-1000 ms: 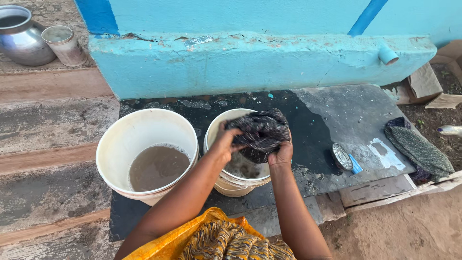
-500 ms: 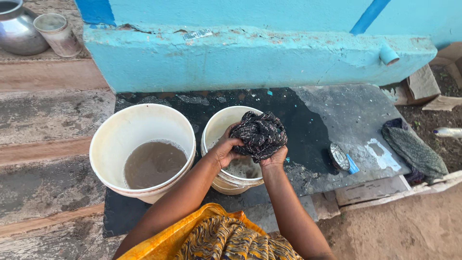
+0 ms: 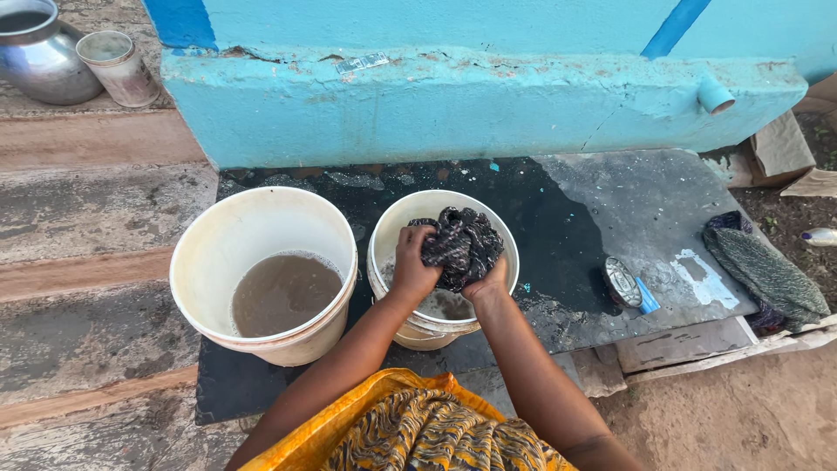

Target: The person washes clothes by hand using water in buckets, scrubbing the fabric and wringing it out.

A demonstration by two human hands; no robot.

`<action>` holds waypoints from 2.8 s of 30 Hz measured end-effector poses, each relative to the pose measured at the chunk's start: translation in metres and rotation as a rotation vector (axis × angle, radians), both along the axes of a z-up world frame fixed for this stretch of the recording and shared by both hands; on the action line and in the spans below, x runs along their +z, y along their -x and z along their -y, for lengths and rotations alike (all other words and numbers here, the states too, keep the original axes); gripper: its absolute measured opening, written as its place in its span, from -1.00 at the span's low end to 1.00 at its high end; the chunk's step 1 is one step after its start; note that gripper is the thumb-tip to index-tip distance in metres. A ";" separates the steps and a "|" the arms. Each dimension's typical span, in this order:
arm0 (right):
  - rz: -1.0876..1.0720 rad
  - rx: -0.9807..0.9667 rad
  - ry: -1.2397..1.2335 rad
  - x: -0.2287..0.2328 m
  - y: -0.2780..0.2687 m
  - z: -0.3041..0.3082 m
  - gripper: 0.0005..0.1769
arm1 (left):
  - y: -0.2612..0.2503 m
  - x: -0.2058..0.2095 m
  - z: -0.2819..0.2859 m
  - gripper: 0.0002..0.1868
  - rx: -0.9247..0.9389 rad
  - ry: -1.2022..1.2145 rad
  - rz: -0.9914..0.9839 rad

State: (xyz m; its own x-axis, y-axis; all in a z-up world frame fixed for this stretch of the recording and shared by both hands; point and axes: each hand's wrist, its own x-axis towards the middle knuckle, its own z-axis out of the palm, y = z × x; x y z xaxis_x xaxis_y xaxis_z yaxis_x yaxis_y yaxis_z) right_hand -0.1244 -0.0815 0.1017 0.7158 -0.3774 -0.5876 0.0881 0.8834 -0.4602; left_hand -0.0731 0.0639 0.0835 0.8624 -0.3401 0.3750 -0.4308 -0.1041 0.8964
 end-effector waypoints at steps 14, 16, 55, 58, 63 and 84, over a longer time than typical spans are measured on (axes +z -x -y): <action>0.106 0.022 0.105 -0.050 -0.002 0.015 -0.52 | 0.009 0.017 -0.022 -0.27 -0.001 -0.223 -0.092; 0.128 0.024 0.169 -0.040 0.002 0.012 -0.49 | 0.005 0.018 -0.024 -0.30 -0.021 -0.184 -0.169; -0.057 0.068 0.763 -0.007 -0.001 0.027 -0.81 | 0.027 0.029 -0.029 -0.25 -0.121 -0.332 0.041; -0.095 0.073 0.794 -0.008 -0.001 0.027 -0.82 | 0.027 0.031 -0.027 -0.25 -0.131 -0.381 -0.004; -0.165 0.081 0.915 -0.004 -0.001 0.024 -0.83 | 0.028 0.034 -0.026 -0.24 -0.124 -0.403 0.011; -0.370 0.201 1.189 0.009 -0.002 0.021 -0.74 | 0.034 0.039 -0.026 -0.24 -0.106 -0.455 0.029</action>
